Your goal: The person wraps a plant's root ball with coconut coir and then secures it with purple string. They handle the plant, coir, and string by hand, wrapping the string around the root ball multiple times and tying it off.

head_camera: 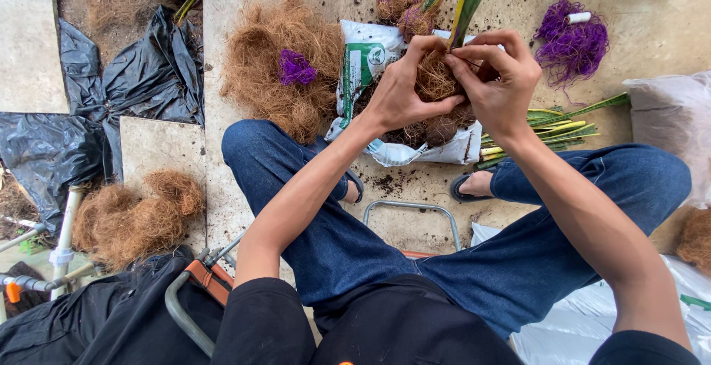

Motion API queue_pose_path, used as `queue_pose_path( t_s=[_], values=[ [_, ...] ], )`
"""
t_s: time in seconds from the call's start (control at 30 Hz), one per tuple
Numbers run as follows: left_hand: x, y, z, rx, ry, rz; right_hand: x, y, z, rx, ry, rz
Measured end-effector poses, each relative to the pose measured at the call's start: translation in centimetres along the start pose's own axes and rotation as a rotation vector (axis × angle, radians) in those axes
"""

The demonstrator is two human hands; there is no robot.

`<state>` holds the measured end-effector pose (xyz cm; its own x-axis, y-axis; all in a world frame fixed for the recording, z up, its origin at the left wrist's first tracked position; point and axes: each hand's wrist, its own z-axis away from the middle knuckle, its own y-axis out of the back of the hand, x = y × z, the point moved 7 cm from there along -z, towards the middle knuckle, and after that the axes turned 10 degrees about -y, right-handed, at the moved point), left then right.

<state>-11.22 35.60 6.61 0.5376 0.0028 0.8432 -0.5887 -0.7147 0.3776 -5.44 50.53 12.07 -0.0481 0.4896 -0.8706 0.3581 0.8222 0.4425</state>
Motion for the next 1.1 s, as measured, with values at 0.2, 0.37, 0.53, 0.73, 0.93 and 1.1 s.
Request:
queue_pose_path(
  t_s=[0.2,0.37,0.53,0.73,0.93,1.1],
  values=[
    [-0.1,0.1,0.0,0.062,0.008,0.125,0.2,-0.1,-0.5,-0.025,-0.002,0.012],
    [0.8,-0.1,0.0,0.026,-0.104,-0.001,0.9,-0.3,-0.1,0.004,-0.051,0.036],
    [1.4,0.3,0.0,0.047,-0.139,-0.097,0.9,-0.7,0.2,-0.034,0.026,0.053],
    [1.0,0.6,-0.1,0.068,-0.033,-0.013,0.9,-0.3,0.3,-0.023,0.016,0.001],
    [-0.8,1.9,-0.4,0.191,0.159,0.194,0.6,1.5,-0.3,0.042,0.020,0.065],
    [-2.1,3.6,-0.4,0.338,0.252,0.316,1.1,1.7,-0.9,-0.025,-0.057,0.080]
  ],
)
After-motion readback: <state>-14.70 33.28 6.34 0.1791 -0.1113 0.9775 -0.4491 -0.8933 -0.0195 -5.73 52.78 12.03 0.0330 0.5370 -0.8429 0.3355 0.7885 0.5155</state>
